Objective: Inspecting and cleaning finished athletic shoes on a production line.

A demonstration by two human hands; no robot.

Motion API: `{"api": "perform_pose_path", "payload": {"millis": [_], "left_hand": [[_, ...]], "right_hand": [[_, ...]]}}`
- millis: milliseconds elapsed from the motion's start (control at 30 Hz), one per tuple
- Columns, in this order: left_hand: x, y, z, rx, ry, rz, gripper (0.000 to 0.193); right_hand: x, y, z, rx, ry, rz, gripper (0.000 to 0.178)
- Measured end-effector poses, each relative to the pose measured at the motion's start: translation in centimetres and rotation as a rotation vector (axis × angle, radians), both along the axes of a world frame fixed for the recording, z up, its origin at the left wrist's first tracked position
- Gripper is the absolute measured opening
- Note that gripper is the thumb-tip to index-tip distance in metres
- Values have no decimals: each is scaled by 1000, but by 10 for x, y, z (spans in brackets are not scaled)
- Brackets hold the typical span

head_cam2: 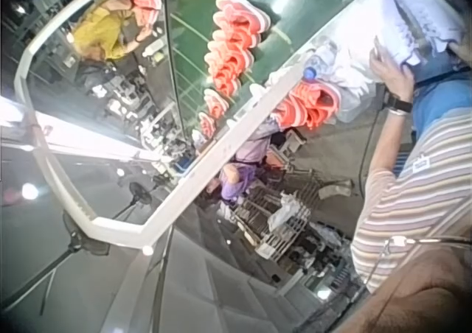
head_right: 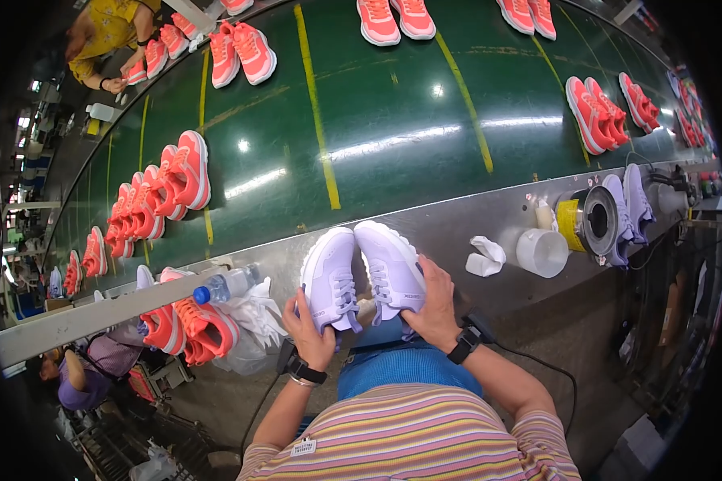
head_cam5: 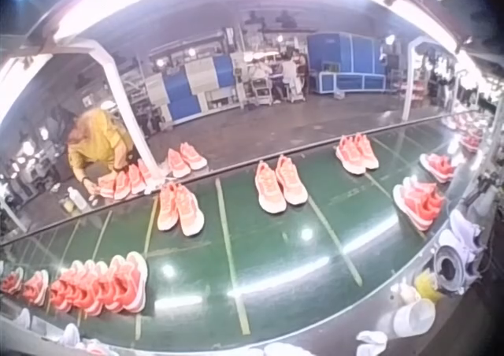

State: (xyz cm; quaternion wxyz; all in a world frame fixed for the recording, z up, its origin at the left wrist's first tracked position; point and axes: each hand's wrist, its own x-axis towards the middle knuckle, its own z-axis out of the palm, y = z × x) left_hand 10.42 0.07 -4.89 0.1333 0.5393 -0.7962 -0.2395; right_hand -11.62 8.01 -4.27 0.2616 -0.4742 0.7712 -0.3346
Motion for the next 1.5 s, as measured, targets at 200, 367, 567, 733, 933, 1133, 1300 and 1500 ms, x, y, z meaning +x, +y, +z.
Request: {"api": "perform_pose_path", "payload": {"millis": [200, 367, 567, 733, 933, 1133, 1300, 1500], "left_hand": [[-10, 12, 3, -24, -50, 96, 86], [-18, 13, -4, 65, -71, 51, 93], [13, -15, -44, 313, 312, 25, 46], [19, -28, -52, 507, 387, 8, 49], [24, -42, -35, 1090, 677, 206, 54], [23, -45, -28, 1207, 706, 317, 56], [10, -50, -22, 1183, 742, 341, 59], [2, -57, -16, 1151, 755, 365, 59]], "right_hand": [[5, -5, 3, -13, 36, 10, 87], [0, -8, -2, -21, 64, 90, 87], [-36, -16, -21, 110, -432, 76, 53], [-49, -22, -45, 104, -577, 189, 50], [-59, -21, -40, 241, -977, 90, 47], [-59, -22, -31, 365, -1190, -101, 50], [-66, -19, -30, 314, -1145, -88, 52], [-64, -22, -15, 259, -1148, -160, 54]]}}
